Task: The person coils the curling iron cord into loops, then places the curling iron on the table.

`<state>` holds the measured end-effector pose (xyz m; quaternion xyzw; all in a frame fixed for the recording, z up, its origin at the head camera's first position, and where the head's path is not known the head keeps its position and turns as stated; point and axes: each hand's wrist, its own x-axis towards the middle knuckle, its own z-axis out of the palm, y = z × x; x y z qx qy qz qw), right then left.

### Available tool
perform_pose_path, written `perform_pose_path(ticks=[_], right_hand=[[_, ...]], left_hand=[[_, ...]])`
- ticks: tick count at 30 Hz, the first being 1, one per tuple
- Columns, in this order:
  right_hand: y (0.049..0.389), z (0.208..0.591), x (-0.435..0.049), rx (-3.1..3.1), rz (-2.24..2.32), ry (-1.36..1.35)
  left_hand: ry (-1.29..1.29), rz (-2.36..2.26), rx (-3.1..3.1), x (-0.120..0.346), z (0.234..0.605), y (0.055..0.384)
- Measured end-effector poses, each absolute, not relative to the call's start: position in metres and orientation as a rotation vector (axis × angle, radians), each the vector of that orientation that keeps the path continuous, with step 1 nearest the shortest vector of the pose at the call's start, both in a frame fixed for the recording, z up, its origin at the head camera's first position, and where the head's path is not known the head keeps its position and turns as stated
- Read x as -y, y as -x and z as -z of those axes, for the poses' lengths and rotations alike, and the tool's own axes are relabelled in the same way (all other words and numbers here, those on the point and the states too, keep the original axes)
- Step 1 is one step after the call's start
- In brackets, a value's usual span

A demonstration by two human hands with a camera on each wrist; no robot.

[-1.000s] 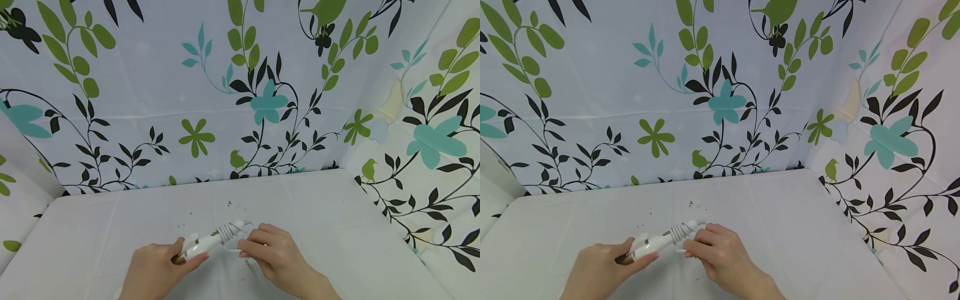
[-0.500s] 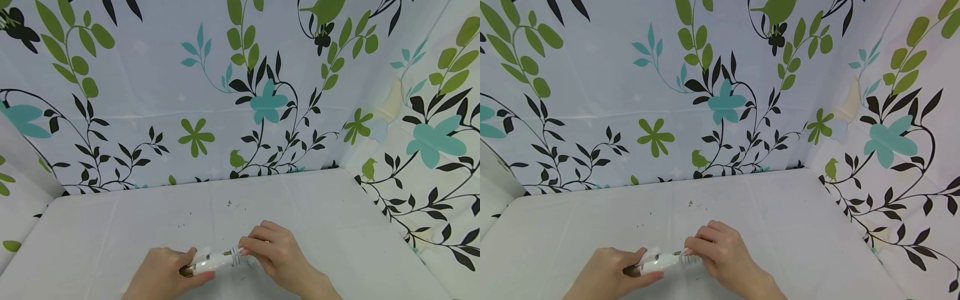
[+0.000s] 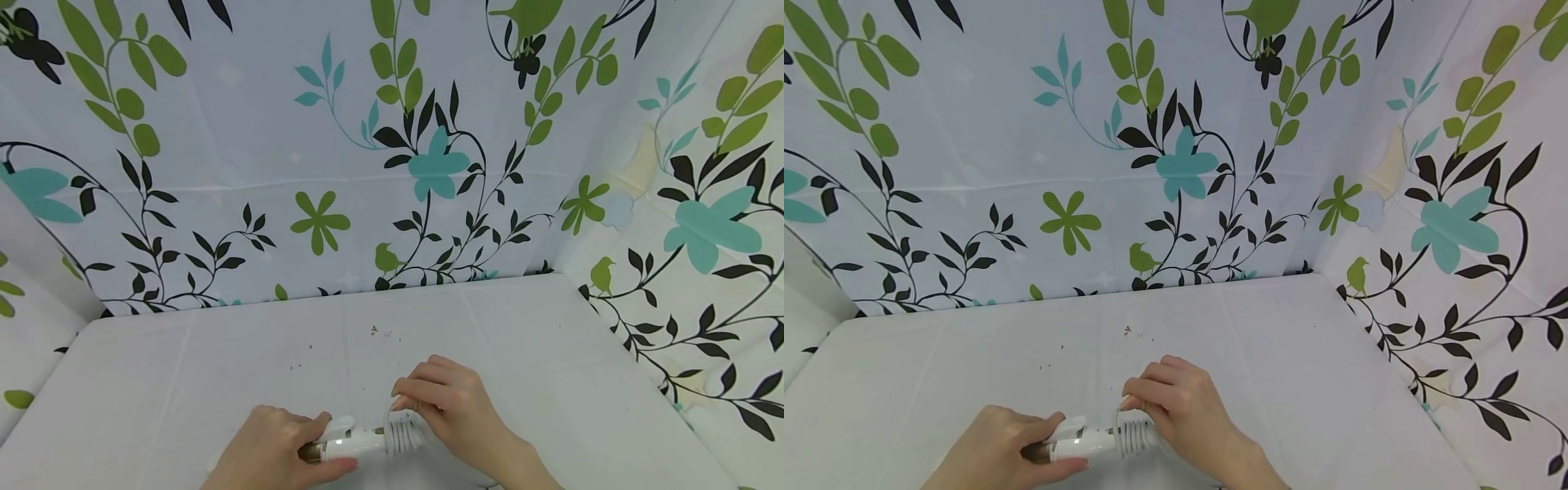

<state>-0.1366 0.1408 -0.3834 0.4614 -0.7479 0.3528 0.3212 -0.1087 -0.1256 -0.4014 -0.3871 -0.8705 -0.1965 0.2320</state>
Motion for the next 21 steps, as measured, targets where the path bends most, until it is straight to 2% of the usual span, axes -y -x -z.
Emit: perform_pose_path(ticks=[21], right_hand=[[0.1426, 0.3896, -0.1500, 2.149, -1.026, -1.206]], left_hand=[[1.207, 0.888, 2.166, 0.1237, 0.4004, 0.1084]])
